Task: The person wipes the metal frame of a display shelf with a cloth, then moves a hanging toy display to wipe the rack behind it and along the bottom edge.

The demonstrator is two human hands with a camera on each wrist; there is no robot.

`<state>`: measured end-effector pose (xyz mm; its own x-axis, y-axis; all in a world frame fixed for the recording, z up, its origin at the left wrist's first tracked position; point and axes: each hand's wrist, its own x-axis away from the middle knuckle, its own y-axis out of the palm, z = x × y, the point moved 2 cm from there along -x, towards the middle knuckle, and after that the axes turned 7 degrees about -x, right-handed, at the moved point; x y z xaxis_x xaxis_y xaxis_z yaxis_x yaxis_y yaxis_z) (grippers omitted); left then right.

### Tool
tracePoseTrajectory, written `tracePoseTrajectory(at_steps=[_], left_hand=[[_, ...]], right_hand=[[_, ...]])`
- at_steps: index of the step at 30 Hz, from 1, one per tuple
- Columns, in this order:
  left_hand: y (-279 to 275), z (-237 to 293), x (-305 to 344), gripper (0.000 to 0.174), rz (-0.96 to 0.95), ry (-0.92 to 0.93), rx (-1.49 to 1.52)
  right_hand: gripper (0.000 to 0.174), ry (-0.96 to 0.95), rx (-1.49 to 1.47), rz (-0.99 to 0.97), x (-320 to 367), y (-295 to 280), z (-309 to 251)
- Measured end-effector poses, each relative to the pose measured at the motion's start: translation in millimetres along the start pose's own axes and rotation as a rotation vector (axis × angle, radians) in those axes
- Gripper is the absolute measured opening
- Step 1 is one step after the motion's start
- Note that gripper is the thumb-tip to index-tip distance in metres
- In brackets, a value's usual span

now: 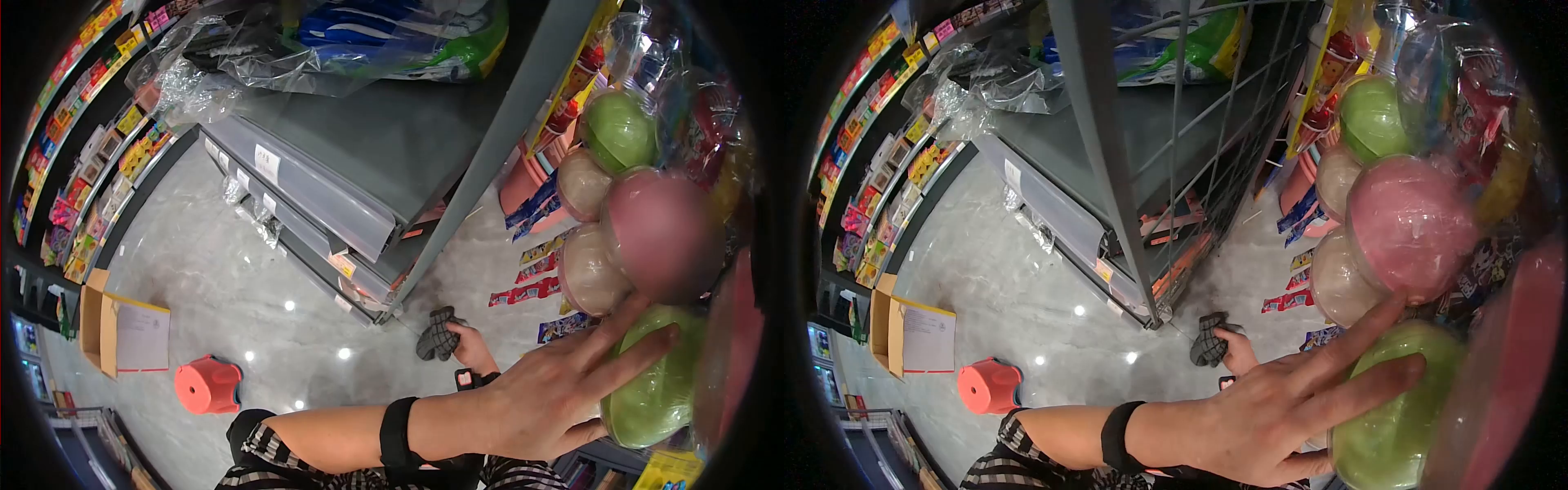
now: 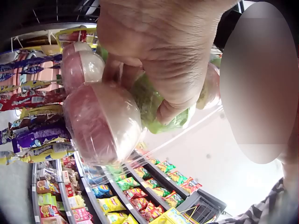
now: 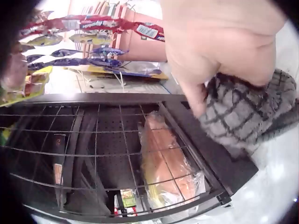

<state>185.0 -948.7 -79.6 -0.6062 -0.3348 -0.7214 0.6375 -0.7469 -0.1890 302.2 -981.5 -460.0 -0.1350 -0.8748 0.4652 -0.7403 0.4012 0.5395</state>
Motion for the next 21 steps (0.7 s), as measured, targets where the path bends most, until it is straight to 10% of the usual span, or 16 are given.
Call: tracePoseTrajectory(at_steps=[3,11,14,16,21], left_hand=[[0,1,0,0.094,0.027,0.007,0.000],[2,1,1,0.097,0.037,0.021,-0.002],[5,-1,0,0.097,-0.009,0.000,0.029],[6,0,-1,0.098,-0.001,-0.003,0.040],[3,3,0,0.097,0.003,0.000,-0.004]], right_hand=[[0.031,0.294,-0.342,0.052,-2,17,-7],[0.023,-0.300,-0.254,0.232,-41,60,-47],[0.024,-0.554,0.047,0.289,-56,88,-65],[0.027,-0.827,0.794,0.246,-65,104,-79],[0.025,-0.931,1.205,0.324,-68,116,-109]])
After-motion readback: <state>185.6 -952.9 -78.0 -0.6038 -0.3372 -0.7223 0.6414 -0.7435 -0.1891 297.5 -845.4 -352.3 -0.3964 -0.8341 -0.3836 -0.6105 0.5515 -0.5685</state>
